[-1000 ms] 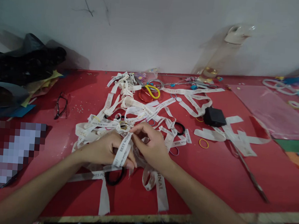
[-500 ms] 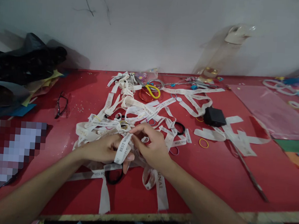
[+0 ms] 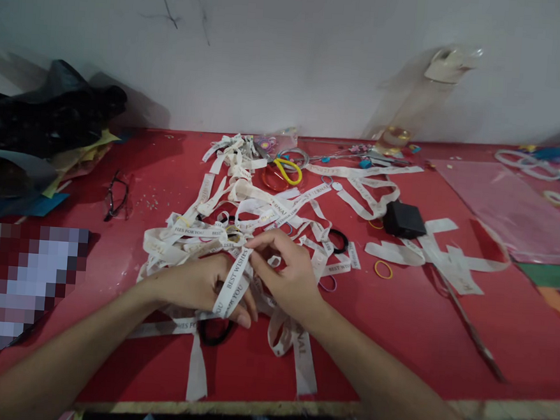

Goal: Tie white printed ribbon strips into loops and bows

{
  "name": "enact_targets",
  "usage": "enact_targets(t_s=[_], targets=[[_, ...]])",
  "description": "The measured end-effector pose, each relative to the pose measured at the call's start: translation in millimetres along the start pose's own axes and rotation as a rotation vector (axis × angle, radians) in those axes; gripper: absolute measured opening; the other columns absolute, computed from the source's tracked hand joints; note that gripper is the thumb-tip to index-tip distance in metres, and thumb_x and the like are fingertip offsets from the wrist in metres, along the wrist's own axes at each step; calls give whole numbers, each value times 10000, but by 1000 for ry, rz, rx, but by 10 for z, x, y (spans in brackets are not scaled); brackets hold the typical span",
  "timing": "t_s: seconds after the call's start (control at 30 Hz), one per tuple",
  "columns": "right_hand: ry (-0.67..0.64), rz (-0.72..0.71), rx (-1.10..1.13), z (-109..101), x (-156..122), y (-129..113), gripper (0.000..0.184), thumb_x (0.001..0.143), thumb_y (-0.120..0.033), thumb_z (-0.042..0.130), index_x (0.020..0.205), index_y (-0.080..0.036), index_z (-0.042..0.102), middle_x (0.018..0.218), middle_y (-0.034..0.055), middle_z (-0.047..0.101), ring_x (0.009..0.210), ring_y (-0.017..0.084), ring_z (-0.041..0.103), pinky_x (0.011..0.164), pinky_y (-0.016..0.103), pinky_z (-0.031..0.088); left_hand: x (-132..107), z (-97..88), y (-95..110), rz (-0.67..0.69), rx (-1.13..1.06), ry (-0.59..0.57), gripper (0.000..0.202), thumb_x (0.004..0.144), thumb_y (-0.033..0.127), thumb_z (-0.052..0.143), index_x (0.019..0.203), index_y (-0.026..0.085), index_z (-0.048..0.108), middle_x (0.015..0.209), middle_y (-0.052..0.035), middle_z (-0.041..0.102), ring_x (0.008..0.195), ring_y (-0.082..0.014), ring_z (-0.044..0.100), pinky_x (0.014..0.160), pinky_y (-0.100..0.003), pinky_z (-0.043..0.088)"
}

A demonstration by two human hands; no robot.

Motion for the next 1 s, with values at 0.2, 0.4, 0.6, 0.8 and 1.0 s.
enact_targets(t_s=[0.2, 0.4, 0.6, 0.8, 1.0], targets=[[-3, 12, -13, 8, 7, -13, 93, 838, -135, 598, 862, -215, 638, 774, -4, 661, 676, 116, 623, 617, 228, 508, 11, 26, 47, 66, 15, -50, 270, 759, 303, 756, 994, 173, 773, 1004, -71, 763, 914, -160, 683, 839, -220, 511], [-15, 7, -30, 22, 9, -36, 98, 836, -137, 591, 853, -222, 637, 763, -9, 665, 671, 115, 626, 616, 228, 516, 12, 32, 119, 91, 21, -47, 225, 791, 294, 726, 987, 195, 770, 1029, -59, 758, 927, -155, 686, 870, -241, 513], [14, -22, -22, -4, -22, -23, 119, 835, -124, 593, 881, -225, 638, 781, -7, 669, 678, 116, 635, 609, 231, 517, 8, 13, 116, 89, 18, -10, 231, 798, 257, 712, 1013, 186, 756, 1041, -60, 751, 955, -159, 682, 862, -241, 515], [108, -102, 0, -95, -63, -88, 122, 859, -137, 606, 918, -238, 640, 800, -5, 664, 676, 112, 632, 603, 229, 517, 21, -18, 21, 44, 29, 7, 294, 808, 337, 706, 1053, 178, 738, 1031, -53, 742, 949, -165, 670, 861, -246, 502], [175, -142, -81, -157, -95, -105, 69, 872, -205, 618, 914, -242, 659, 782, 16, 663, 677, 140, 634, 597, 265, 530, 19, -21, 24, 52, 24, 9, 273, 811, 382, 697, 965, 165, 754, 940, -34, 743, 858, -143, 650, 818, -233, 492]])
Point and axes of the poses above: each hand's wrist, its own x-axis towards the middle knuckle, its own z-axis out of the palm, y = z × x, the point moved 8 cm from there along x, towards the middle knuckle
